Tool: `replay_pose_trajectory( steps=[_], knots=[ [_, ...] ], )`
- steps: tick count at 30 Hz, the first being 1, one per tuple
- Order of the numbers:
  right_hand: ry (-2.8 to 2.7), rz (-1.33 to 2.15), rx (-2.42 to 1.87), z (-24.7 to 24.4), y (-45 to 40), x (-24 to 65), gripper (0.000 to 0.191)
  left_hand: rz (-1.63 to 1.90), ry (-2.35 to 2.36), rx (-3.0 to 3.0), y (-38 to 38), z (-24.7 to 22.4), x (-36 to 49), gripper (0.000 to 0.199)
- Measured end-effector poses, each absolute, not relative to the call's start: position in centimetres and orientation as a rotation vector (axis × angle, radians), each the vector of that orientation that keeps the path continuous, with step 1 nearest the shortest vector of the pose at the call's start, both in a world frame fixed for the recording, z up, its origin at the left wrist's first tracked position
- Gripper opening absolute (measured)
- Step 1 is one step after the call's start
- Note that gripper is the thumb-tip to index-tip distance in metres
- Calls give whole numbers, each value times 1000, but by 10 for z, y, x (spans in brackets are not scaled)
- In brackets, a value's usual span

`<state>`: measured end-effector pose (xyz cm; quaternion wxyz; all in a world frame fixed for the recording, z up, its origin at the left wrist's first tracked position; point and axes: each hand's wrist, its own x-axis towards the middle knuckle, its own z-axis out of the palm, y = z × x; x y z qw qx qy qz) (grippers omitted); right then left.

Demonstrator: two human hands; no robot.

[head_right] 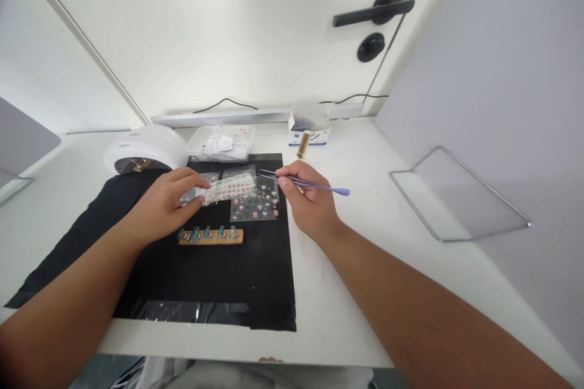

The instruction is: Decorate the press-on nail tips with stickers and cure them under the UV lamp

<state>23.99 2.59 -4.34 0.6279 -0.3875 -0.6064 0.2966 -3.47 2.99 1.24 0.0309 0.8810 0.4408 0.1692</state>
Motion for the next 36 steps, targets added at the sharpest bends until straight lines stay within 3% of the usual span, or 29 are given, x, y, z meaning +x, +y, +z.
replay_pose_trajectory(
  steps=[16,36],
  knots=[
    [-1165,989,-1038,-48,32,233,8,418,1478,2637,39,6,-43,21],
    [-1043,1203,-1073,-42,24,229,7,332,1291,2634,36,9,-42,19]
  ],
)
